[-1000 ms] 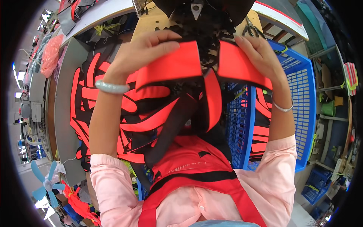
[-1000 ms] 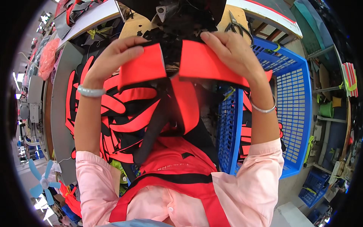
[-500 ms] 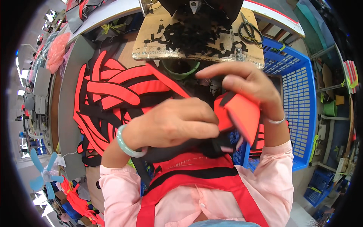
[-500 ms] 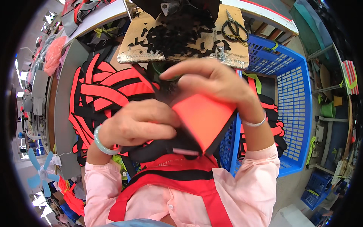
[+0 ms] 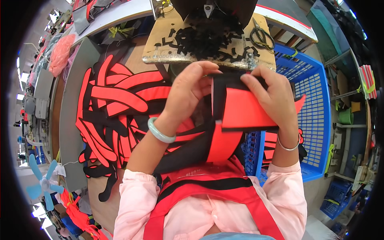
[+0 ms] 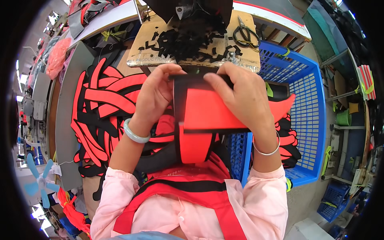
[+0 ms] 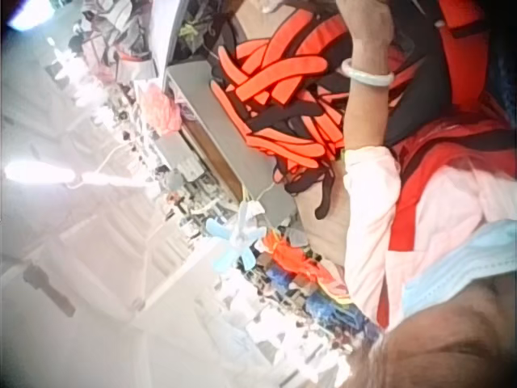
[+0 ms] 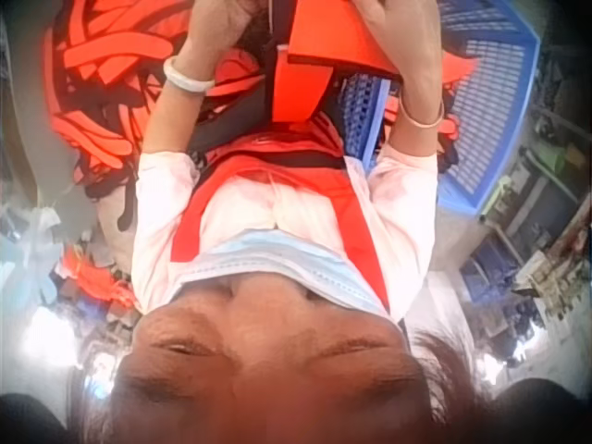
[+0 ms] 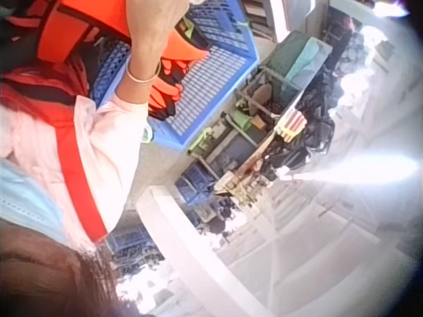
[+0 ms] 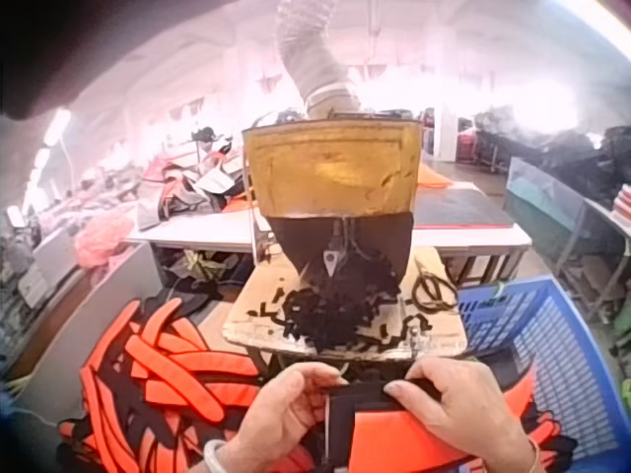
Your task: The person assembles red and black fabric components by hand. They pick up a black fabric piece, fold it, and attach a red rectangular strip to it, repeating this process for multiple units in a factory setting.
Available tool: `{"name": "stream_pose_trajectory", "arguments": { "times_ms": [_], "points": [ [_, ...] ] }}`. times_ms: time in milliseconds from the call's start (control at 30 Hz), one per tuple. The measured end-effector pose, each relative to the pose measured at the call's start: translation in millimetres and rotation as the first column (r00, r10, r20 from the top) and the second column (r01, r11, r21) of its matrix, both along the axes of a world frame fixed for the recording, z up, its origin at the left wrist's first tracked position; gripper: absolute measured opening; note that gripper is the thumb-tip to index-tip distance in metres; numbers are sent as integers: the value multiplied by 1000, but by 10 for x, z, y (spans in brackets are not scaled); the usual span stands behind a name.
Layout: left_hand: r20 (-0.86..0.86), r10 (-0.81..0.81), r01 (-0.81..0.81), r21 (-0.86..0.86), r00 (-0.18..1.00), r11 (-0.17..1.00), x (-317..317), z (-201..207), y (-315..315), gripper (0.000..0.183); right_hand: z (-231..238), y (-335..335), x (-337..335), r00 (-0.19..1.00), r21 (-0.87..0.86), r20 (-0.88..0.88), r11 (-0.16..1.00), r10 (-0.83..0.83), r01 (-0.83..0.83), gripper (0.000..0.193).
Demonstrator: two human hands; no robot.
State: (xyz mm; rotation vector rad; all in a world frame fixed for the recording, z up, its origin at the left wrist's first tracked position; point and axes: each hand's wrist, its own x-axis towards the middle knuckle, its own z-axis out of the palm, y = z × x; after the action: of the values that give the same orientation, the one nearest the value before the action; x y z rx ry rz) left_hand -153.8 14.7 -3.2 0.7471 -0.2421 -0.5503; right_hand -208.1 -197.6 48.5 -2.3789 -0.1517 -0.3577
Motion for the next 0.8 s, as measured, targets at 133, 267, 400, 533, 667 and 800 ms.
{"name": "stream_pose_trajectory", "arguments": {
  "times_ms": [133, 267, 400, 533, 667, 800],
  "points": [
    [81, 112, -130, 265, 990, 955, 259, 40, -11, 19, -82, -2, 278, 988, -80, 100, 988, -121, 130, 32],
    [174, 115, -172, 366, 978, 914, 644, 28, -88, 17, -137, -23, 571, 981, -166, 130, 972, -144, 165, 33],
    [160, 77, -138, 415, 984, 899, 938, 51, -86, 13, -121, -56, 811, 984, -206, 90, 964, -154, 170, 36],
    [108, 80, -122, 474, 991, 872, 1150, 96, -127, 15, -139, -121, 1017, 984, -272, 98, 947, -150, 171, 39],
    [123, 42, -97, 483, 992, 871, 1346, 21, -108, 21, -108, -121, 1137, 990, -261, 31, 955, -137, 141, 41],
    [132, 13, -83, 544, 991, 835, 1429, 12, -135, 17, -84, -137, 1214, 987, -261, -19, 954, -157, 146, 42]
  ]
}}
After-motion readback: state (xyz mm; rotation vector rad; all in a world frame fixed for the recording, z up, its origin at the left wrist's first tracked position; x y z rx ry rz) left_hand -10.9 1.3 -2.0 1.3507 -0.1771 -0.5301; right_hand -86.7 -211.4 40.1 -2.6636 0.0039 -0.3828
